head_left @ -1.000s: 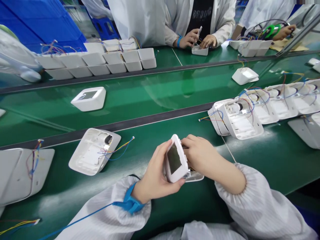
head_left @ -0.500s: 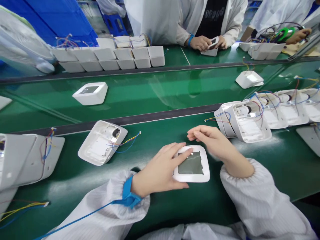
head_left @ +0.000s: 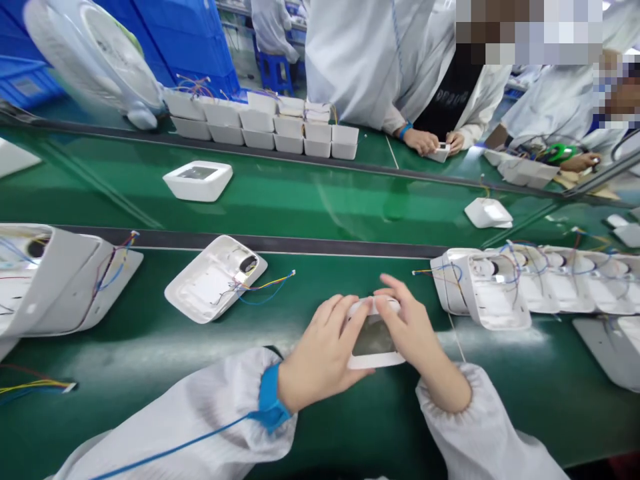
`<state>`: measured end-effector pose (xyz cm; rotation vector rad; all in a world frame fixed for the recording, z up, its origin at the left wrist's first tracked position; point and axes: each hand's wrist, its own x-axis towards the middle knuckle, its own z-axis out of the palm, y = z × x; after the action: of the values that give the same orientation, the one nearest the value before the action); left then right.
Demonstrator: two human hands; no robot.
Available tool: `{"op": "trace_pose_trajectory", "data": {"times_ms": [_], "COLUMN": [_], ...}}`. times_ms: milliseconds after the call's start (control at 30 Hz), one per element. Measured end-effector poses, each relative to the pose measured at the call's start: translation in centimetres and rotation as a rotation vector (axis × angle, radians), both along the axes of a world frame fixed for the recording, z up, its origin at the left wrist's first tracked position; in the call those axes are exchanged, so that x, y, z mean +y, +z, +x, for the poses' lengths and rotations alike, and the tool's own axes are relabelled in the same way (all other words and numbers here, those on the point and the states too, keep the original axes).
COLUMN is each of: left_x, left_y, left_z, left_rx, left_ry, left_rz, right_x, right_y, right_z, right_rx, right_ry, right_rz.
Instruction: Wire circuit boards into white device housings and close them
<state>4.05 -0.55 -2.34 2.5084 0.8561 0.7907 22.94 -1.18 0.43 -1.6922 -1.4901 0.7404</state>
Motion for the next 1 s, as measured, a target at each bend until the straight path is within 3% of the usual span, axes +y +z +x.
{"op": "trace_pose_trajectory", "data": {"times_ms": [100,167,233,367,533,700,1000], "left_x": [1.0,1.8,2.3,2.6,2.4,2.5,1.8], "left_y": [0.5,1.1,1.6,2.0,1.5,1.1,0.9], "left_z": [-0.7,-1.0,-1.2,-1.3,-1.5,-1.5,-1.6], "left_rx": [-0.108,-0.158,-0.159,-0.141,-0.132,-0.148,-0.127], "left_ry": [-0.013,0.018,0.025,0.047,0.107,0.078,0.049], "left_rz": [-0.159,-0.391,-0.512,-0.399,-0.280,-0.200,-0.233], "right_x": [0.2,0.3,0.2,-0.2,-0.7,-0.6,-0.2], "right_y": [0.0,0.0,0.0,0.3,0.9,0.7,-0.1], "right_z": [0.2,0.2,0.2,-0.3,-0.9,-0.9,-0.7], "right_rx": [-0.003,0.007,0.009,-0.012,-0.134,-0.181,-0.241], "right_ry": [0.052,0.081,0.109,0.132,0.045,0.043,0.068], "right_rz": [-0.041,0.041,0.129,0.164,0.119,0.147,0.163]}}
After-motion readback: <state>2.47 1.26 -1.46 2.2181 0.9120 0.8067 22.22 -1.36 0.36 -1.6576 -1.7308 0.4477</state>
